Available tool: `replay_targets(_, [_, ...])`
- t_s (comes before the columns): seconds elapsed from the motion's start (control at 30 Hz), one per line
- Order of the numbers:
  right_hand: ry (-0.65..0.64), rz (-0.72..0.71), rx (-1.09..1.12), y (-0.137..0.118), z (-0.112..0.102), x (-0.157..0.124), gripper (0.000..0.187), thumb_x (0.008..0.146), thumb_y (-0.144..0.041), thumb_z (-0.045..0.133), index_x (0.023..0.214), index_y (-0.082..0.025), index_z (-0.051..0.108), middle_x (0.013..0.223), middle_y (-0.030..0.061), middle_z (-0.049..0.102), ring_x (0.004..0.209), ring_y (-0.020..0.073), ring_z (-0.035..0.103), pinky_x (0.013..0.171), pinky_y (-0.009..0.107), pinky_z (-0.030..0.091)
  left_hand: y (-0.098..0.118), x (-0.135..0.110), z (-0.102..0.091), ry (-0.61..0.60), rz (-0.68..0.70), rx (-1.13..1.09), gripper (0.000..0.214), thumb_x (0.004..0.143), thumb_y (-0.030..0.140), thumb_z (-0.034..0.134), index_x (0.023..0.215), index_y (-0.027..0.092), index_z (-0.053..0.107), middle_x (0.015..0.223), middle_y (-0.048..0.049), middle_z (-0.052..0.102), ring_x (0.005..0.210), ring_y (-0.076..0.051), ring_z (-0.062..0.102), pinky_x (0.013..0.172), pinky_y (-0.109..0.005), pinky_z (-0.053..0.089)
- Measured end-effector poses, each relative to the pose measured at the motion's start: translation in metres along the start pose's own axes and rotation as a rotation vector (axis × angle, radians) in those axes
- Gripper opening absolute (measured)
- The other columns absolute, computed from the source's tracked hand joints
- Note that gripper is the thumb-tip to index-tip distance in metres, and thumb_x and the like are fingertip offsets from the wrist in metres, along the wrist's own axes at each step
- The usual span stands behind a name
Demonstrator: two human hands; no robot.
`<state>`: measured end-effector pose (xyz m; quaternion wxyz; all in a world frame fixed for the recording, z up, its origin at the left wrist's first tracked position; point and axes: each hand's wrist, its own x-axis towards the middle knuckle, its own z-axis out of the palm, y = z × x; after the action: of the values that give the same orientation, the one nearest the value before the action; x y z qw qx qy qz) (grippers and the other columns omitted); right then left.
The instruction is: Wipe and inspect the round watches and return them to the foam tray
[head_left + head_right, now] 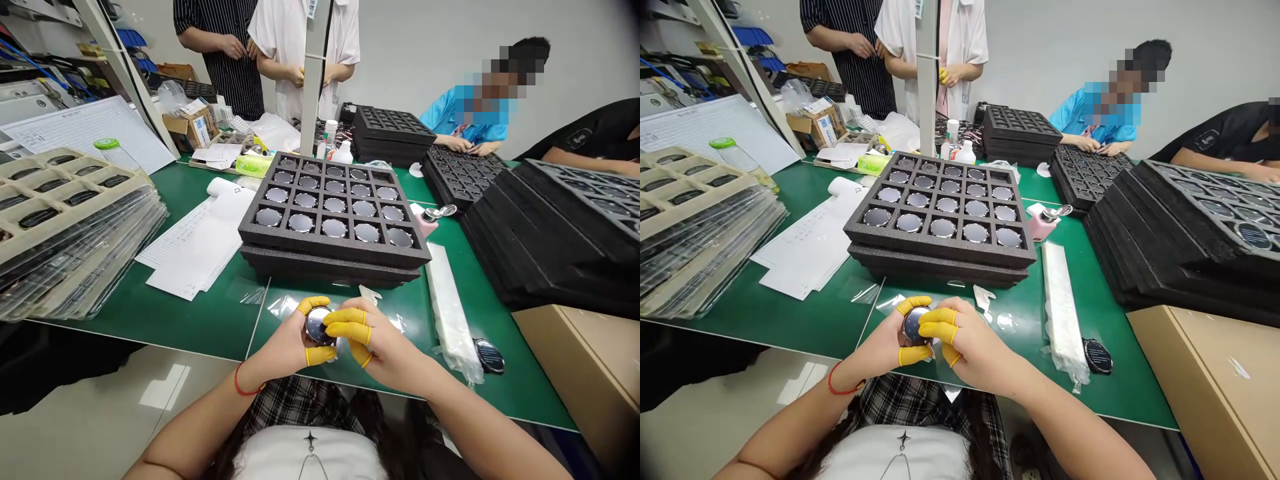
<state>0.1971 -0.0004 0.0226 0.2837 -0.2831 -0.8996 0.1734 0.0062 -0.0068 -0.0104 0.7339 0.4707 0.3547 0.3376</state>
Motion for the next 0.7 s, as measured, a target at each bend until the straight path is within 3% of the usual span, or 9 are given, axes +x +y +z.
replay_targets(0.13, [0.122,0.011,-0.009,-0.004,0.007,-0.003,0.042,0.090,-0.004,0.038,0.125,-0.024,0.046,0.105,0.0087,0.067,0.090,0.0189,0.062,0.072,0.034,0.054,-0.004,-0.004,0.009,-0.053,0.067,0.227,0.051,0.076,0.015,0.071,0.121,0.022,0.046,0.098,-0.0011,0.058,0.084,-0.015,0.059,0.074,-0.030,0.052])
replay_targets(0.27, [0.083,-0.032,-0.019,-0.009,0.018,-0.006,0.037,0.093,-0.008,0.036,0.126,-0.022,0.044,0.101,0.0079,0.067,0.085,0.0182,0.062,0.075,0.034,0.054,-0.004,-0.004,0.019,-0.089,0.115,0.338,0.036,0.075,0.017,0.071,0.108,0.018,0.055,0.097,-0.0020,0.060,0.085,-0.017,0.058,0.072,-0.029,0.051])
replay_targets(0.43, [0.085,-0.073,-0.027,-0.012,0.020,-0.016,0.039,0.091,-0.004,0.036,0.125,-0.020,0.046,0.098,0.0087,0.066,0.083,0.0188,0.060,0.072,0.033,0.053,-0.009,-0.003,0.025,-0.166,0.043,0.333,0.021,0.072,0.011,0.069,0.088,0.016,0.057,0.081,0.0019,0.056,0.078,-0.015,0.056,0.068,-0.026,0.048])
replay_targets(0.5, [0.080,-0.061,-0.015,-0.009,0.019,-0.022,0.040,0.090,-0.003,0.036,0.124,-0.022,0.046,0.090,0.0062,0.064,0.075,0.0176,0.057,0.065,0.031,0.051,-0.013,-0.003,0.023,-0.189,-0.010,0.297,0.027,0.070,0.008,0.068,0.092,0.017,0.056,0.082,0.0024,0.055,0.078,-0.015,0.057,0.067,-0.027,0.049])
replay_targets(0.57, [0.122,0.029,0.045,-0.002,0.017,-0.029,0.041,0.089,-0.004,0.037,0.124,-0.023,0.045,0.089,0.0045,0.062,0.075,0.0165,0.055,0.066,0.030,0.051,-0.015,-0.003,0.019,-0.169,-0.067,0.266,0.043,0.069,0.007,0.068,0.108,0.019,0.053,0.086,0.0023,0.055,0.078,-0.014,0.057,0.068,-0.027,0.050])
replay_targets(0.63, [0.205,0.215,0.090,0.009,0.018,-0.037,0.044,0.089,-0.005,0.039,0.128,-0.024,0.040,0.092,0.0035,0.061,0.079,0.0155,0.057,0.071,0.031,0.052,-0.012,-0.005,0.014,-0.148,-0.138,0.262,0.058,0.070,0.008,0.068,0.122,0.022,0.044,0.089,0.0026,0.055,0.075,-0.013,0.056,0.068,-0.028,0.050])
replay_targets(0.7, [0.195,0.402,0.031,0.022,0.024,-0.042,0.047,0.087,-0.004,0.040,0.130,-0.024,0.038,0.094,0.0035,0.061,0.080,0.0149,0.059,0.073,0.030,0.053,-0.006,-0.007,0.010,-0.183,-0.198,0.277,0.061,0.072,0.009,0.067,0.126,0.023,0.041,0.087,0.0035,0.054,0.072,-0.011,0.054,0.068,-0.028,0.049])
